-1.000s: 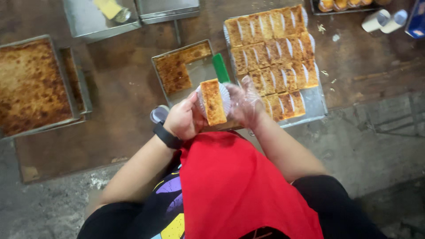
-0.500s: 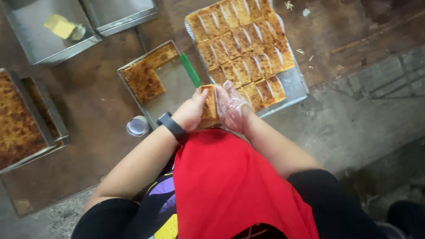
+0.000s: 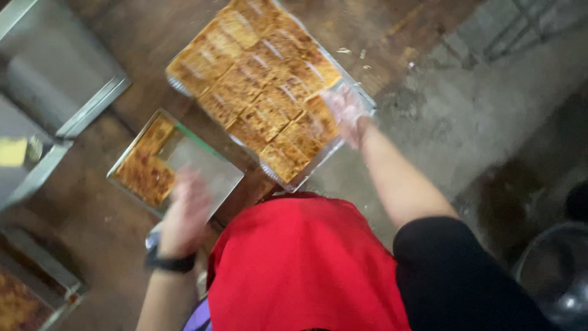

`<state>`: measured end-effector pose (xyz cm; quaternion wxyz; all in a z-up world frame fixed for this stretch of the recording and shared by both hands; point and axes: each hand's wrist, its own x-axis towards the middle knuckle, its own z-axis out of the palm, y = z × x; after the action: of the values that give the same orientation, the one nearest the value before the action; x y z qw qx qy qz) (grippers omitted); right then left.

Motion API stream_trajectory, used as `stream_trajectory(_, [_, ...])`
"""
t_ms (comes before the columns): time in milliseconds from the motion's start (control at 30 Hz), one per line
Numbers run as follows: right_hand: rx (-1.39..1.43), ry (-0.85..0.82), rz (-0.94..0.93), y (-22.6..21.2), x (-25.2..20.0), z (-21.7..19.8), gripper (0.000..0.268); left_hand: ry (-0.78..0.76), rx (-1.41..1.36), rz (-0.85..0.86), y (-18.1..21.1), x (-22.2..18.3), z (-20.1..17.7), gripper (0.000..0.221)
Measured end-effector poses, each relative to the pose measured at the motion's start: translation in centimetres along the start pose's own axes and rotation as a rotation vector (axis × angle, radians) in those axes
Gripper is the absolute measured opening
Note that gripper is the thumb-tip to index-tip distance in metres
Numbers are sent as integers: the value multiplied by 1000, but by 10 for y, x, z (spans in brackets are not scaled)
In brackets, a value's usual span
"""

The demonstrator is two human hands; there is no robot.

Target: The person separates pieces of baked cake from a metal tray using a scraper and places them into paper cups by hand.

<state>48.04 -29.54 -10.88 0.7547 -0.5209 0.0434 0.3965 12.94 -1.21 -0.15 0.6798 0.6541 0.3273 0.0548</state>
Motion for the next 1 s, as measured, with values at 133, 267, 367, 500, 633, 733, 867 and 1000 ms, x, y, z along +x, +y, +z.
stream_trajectory(133, [-359,219,38,-18,39,-55,42,454,93,-45,-47,-41,-85,60])
stream_trajectory(267, [-971,152,-163,5,62,-63,34,629,364,-285,-81,-75,-137,60])
stream_trajectory(367, [-1153,365,-418,50,73,-69,29,592,588,-167,-103,-84,-150,57])
stream_trajectory(500, [-1248,218,-594,69,92,-91,25,527,592,-79,-121,-81,-141,61])
stream_trajectory(633, [-2264,136,-628,23,85,-75,34,526,534,-65,-116,-83,-128,56])
stream_trajectory(733, [-1342,231,-1090,3,47,-20,30,552,741,55,-101,-81,-118,50])
stream_trajectory(867, [-853,-102,-972,3,11,103,23,608,827,91,-89,-75,-109,36])
stream_trajectory(1000, [-534,-485,-565,49,-7,200,22,692,956,13,-105,-68,-112,16])
